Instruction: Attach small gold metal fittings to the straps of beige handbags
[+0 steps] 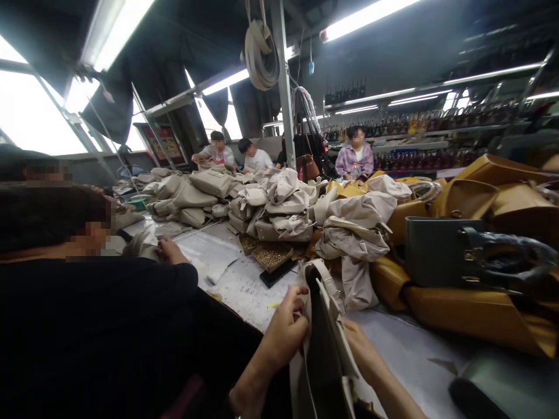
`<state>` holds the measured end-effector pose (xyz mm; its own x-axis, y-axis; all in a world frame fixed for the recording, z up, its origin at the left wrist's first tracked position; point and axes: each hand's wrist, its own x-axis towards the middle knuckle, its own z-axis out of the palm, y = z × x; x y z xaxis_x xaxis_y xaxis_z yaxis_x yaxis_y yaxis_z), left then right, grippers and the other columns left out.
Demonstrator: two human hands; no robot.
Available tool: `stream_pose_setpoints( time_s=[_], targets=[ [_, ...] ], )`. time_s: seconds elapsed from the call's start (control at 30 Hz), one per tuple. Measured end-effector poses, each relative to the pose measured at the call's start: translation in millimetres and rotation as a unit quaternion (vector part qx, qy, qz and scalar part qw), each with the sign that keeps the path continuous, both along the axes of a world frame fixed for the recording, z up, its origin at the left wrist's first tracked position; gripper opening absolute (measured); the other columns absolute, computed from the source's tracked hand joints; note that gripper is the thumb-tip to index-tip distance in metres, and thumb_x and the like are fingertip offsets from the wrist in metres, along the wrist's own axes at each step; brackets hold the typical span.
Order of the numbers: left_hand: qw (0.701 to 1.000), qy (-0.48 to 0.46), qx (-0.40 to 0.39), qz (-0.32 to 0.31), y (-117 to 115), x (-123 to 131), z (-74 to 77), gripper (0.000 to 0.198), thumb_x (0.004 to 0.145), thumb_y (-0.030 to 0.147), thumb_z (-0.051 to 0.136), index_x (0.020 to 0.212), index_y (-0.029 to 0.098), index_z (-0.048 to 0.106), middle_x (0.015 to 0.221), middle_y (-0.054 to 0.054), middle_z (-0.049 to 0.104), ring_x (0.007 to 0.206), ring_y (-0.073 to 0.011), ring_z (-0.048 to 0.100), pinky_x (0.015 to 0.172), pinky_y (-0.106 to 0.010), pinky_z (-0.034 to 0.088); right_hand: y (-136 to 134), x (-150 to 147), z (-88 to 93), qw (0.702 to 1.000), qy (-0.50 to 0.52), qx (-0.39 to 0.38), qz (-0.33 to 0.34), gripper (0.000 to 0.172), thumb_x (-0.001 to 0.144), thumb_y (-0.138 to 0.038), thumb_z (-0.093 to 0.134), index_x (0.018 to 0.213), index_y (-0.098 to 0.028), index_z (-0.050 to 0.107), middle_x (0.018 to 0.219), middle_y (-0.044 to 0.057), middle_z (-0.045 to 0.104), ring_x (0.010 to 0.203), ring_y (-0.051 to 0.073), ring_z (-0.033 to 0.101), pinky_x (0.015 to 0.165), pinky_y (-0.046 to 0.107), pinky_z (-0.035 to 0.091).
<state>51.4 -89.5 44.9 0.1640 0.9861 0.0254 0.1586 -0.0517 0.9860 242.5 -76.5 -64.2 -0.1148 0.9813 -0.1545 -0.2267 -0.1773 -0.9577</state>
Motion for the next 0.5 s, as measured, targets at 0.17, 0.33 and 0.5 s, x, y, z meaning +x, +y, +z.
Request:
stream_pose_setpoints(
  time_s=[0.17, 0.33, 0.5],
  targets=[
    [0.979, -0.149, -0.064, 0.122, 14.6, 3.8, -34.6, 0.047, 0.069, 0.020, 0.062, 0.115, 0.020, 0.050, 0.069, 0.008, 0.056, 0.049, -0.0079, 0.049, 0.048, -0.018, 0.038, -11.9, 33.5, 12.6, 0.974, -0.124, 0.153, -0.114, 0.089, 0.083, -0.087, 0.051, 0.142, -0.020, 0.058, 0.145, 0.017, 0.060, 0.132, 0.035, 0.059, 0.105, 0.048, 0.052],
    [0.970, -0.185, -0.053, 0.148, 23.5, 13.0, -36.9, 0.047, 0.069, 0.020, 0.064, 0.115, 0.019, 0.052, 0.071, 0.005, 0.060, 0.059, -0.0103, 0.056, 0.057, -0.020, 0.044, -23.7, 30.6, 53.5, 0.882, -0.336, 0.316, -0.100, 0.099, 0.081, -0.075, 0.069, 0.159, -0.023, 0.035, 0.156, 0.019, 0.047, 0.137, 0.039, 0.053, 0.108, 0.052, 0.051],
    [0.956, -0.241, -0.081, 0.144, 40.1, -5.5, -41.7, 0.051, 0.067, 0.024, 0.067, 0.115, 0.020, 0.052, 0.075, 0.004, 0.061, 0.059, -0.0123, 0.060, 0.060, -0.024, 0.047, 17.2, 40.8, 56.5, 0.869, -0.359, 0.274, -0.205, 0.054, 0.096, -0.055, 0.055, 0.139, -0.023, 0.057, 0.115, 0.010, 0.074, 0.100, 0.028, 0.073, 0.087, 0.039, 0.060]
  ],
)
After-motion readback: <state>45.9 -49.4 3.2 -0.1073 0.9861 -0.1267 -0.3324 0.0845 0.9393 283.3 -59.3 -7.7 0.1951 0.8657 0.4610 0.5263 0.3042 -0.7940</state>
